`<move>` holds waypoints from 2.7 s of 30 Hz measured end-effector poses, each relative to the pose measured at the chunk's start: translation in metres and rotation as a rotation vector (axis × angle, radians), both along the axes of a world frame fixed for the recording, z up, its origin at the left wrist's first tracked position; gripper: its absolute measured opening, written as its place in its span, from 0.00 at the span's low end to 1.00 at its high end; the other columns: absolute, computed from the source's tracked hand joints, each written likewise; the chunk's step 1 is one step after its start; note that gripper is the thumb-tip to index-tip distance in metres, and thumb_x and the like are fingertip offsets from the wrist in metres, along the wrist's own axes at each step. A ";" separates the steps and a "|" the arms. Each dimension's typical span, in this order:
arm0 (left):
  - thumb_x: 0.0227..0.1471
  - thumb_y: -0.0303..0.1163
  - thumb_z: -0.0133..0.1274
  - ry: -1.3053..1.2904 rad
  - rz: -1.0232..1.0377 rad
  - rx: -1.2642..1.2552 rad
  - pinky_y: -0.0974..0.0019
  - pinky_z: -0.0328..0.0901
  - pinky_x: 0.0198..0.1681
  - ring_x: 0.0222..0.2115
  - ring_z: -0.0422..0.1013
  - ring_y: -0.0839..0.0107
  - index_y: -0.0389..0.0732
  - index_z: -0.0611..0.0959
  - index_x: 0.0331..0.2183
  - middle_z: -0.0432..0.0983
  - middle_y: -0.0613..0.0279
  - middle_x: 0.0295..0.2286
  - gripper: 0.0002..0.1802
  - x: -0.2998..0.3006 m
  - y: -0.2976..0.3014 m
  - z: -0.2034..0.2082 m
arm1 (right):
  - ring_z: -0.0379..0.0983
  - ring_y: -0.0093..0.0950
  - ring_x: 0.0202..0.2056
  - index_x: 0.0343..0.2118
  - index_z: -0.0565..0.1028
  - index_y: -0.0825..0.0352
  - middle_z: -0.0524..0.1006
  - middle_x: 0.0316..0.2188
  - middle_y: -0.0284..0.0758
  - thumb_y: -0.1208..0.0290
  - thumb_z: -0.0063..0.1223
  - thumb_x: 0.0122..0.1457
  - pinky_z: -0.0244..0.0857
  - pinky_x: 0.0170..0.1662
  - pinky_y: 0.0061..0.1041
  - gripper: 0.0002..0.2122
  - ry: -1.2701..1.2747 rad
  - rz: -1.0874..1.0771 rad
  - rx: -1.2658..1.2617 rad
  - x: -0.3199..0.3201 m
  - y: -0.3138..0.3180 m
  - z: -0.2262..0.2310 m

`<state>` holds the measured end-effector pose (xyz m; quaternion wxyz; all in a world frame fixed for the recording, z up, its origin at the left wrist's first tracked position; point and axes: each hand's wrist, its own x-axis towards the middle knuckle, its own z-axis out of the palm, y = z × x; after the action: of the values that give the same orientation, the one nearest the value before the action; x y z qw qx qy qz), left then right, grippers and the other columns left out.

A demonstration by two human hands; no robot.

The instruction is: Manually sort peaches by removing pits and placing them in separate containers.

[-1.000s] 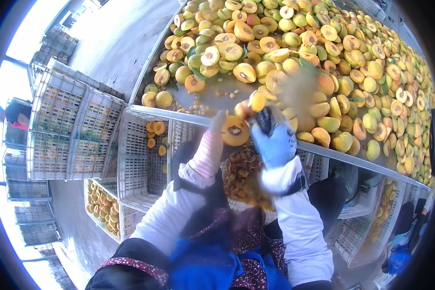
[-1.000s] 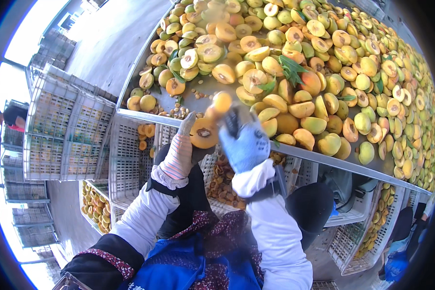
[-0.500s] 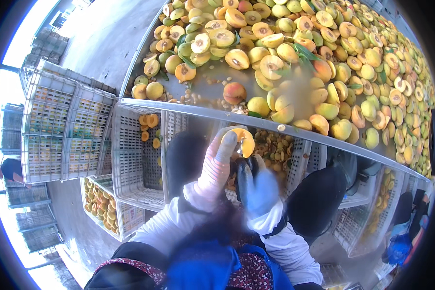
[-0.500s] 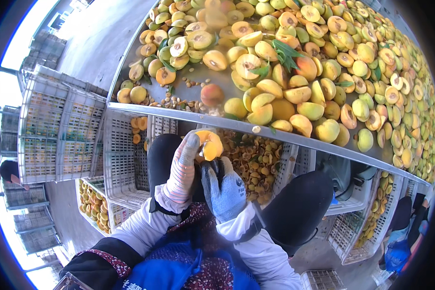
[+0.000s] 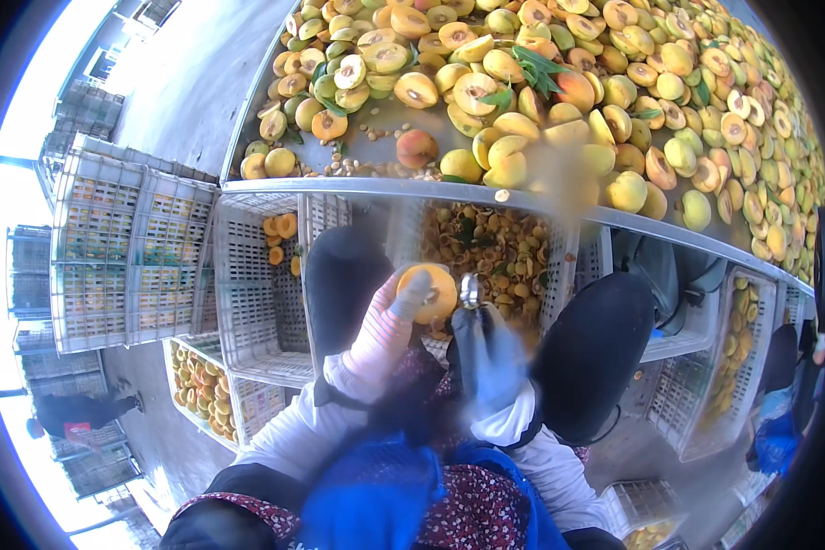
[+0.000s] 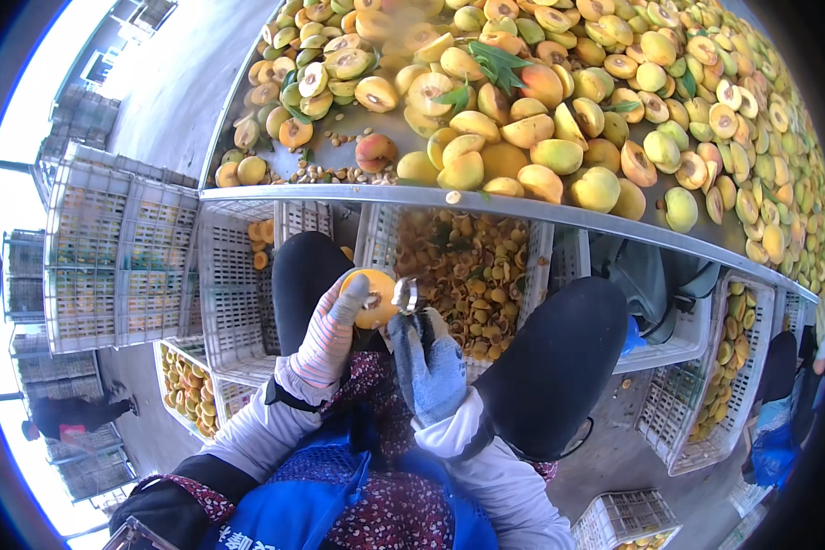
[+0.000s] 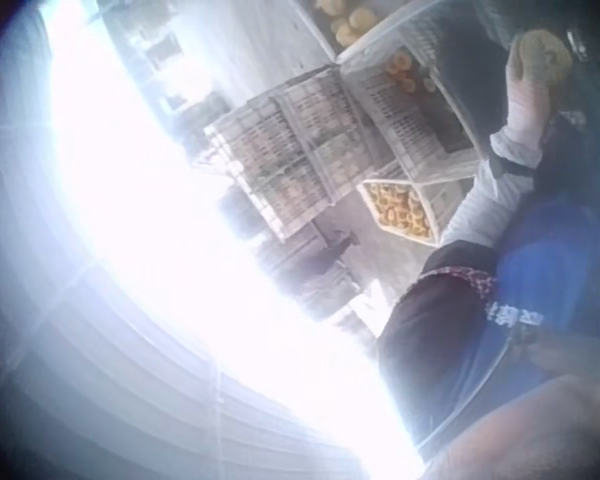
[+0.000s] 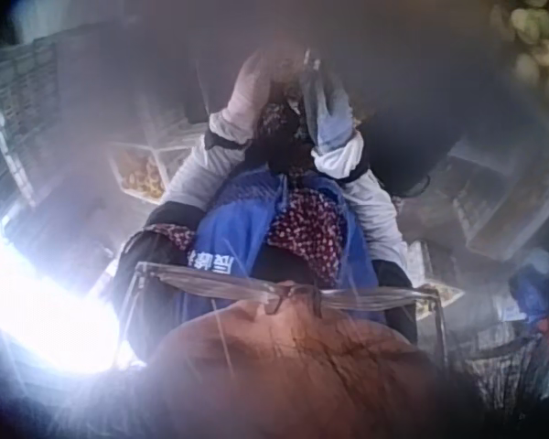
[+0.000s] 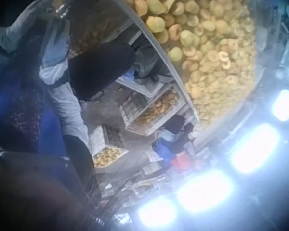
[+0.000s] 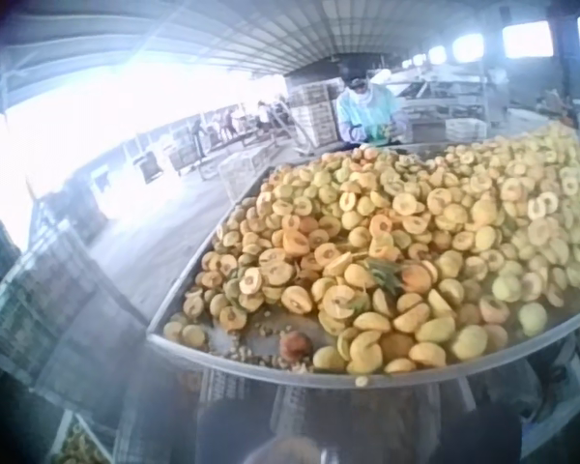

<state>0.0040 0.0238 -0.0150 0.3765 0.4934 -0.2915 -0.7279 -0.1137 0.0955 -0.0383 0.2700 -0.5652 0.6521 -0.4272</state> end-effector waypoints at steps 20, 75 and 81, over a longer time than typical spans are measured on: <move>0.59 0.42 0.45 -0.308 -0.030 -0.337 0.76 0.65 0.35 0.29 0.70 0.80 0.36 0.79 0.35 0.76 0.64 0.28 0.18 -0.029 0.027 -0.003 | 0.70 0.40 0.23 0.36 0.70 0.70 0.73 0.25 0.44 0.66 0.46 0.61 0.62 0.26 0.32 0.10 -0.506 -0.103 0.100 0.015 0.035 -0.008; 0.55 0.33 0.51 -0.320 -0.042 -0.463 0.76 0.64 0.33 0.28 0.68 0.81 0.35 0.78 0.37 0.75 0.63 0.27 0.11 -0.035 0.027 -0.010 | 0.71 0.35 0.25 0.43 0.67 0.70 0.72 0.30 0.42 0.70 0.46 0.60 0.65 0.26 0.31 0.12 0.086 -0.103 -0.192 0.010 0.038 -0.018; 0.55 0.33 0.51 -0.354 0.087 -0.655 0.76 0.64 0.31 0.26 0.69 0.80 0.34 0.77 0.38 0.76 0.62 0.27 0.12 -0.039 0.032 -0.020 | 0.71 0.44 0.30 0.50 0.62 0.68 0.72 0.38 0.48 0.74 0.49 0.57 0.68 0.31 0.36 0.18 -0.014 -0.002 -0.068 0.027 0.050 -0.070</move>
<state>-0.0355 0.0556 -0.0347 0.4889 0.4768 -0.5481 -0.4828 -0.0867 0.1457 -0.1082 0.2545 -0.5703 0.6359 -0.4534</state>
